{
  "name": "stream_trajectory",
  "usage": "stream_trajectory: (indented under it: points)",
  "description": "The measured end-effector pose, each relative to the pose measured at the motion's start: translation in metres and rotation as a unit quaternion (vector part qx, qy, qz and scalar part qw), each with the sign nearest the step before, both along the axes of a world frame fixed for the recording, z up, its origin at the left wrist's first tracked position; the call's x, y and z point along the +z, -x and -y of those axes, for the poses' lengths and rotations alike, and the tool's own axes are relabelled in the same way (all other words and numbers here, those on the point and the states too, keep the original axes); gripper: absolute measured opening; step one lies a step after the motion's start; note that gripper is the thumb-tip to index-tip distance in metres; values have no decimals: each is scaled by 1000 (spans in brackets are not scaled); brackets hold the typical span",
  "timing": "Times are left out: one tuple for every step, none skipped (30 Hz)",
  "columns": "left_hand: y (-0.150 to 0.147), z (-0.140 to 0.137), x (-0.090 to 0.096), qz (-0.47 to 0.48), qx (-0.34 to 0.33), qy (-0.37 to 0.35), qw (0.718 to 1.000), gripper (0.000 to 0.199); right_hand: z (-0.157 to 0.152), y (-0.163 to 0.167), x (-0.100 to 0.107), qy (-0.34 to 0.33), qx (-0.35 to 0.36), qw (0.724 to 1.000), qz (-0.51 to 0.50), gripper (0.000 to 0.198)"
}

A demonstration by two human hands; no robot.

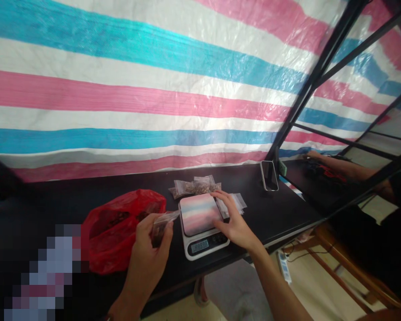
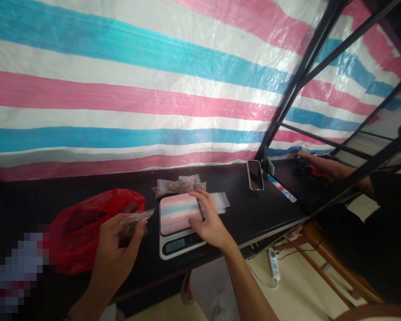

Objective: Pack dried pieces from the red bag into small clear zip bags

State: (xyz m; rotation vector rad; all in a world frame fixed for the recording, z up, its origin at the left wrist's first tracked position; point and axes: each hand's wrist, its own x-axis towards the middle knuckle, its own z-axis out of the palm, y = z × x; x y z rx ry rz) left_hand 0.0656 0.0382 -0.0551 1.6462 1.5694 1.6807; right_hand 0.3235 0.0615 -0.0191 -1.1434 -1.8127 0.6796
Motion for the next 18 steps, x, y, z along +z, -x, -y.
stream_trajectory:
  points:
    - [-2,2,0,-13,-9,-5,1000,39,-1,3,0,-34,-21,999,-22,61]
    - [-4,4,0,-28,-21,-7,999,37,-1,7,2,-66,-35,997,-37,50]
    - [-6,6,0,-42,-32,-9,999,36,-1,12,3,-92,-42,994,-48,40]
    - [-8,8,0,-54,-42,-10,998,36,0,18,5,-111,-41,992,-54,32]
    - [-9,9,-1,-62,-47,-11,997,37,2,23,8,-123,-32,990,-56,27]
    - [-11,10,-1,-68,-51,-12,996,38,4,29,10,-129,-19,990,-53,23]
    - [-12,10,-1,-71,-52,-13,996,39,7,35,12,-130,-6,990,-50,21]
    - [-12,10,-2,-72,-54,-13,996,40,9,41,14,-129,6,991,-45,19]
    - [-13,10,-2,-72,-58,-11,996,40,12,46,16,-126,18,991,-39,18]
    - [-13,10,-2,-70,-64,-9,995,41,14,51,17,-123,28,991,-34,17]
    - [-12,10,-2,-68,-70,-7,995,41,16,54,18,-121,37,992,-29,15]
    - [-12,10,-2,-67,-76,-5,995,41,18,57,20,-121,45,991,-26,13]
    - [-12,10,-2,-66,-80,-4,995,41,19,59,21,-123,52,991,-24,12]
    - [-11,10,-2,-66,-82,-4,994,41,20,60,22,-126,58,990,-22,11]
    - [-11,10,-2,-66,-81,-4,995,41,20,60,23,-128,62,990,-21,12]
    - [-10,10,-2,-66,-81,-5,995,41,21,60,23,-129,65,989,-20,12]
    - [-10,10,-3,-65,-81,-6,995,41,21,60,24,-130,68,989,-19,13]
    - [-10,10,-3,-63,-83,-6,995,41,21,59,25,-130,70,989,-17,13]
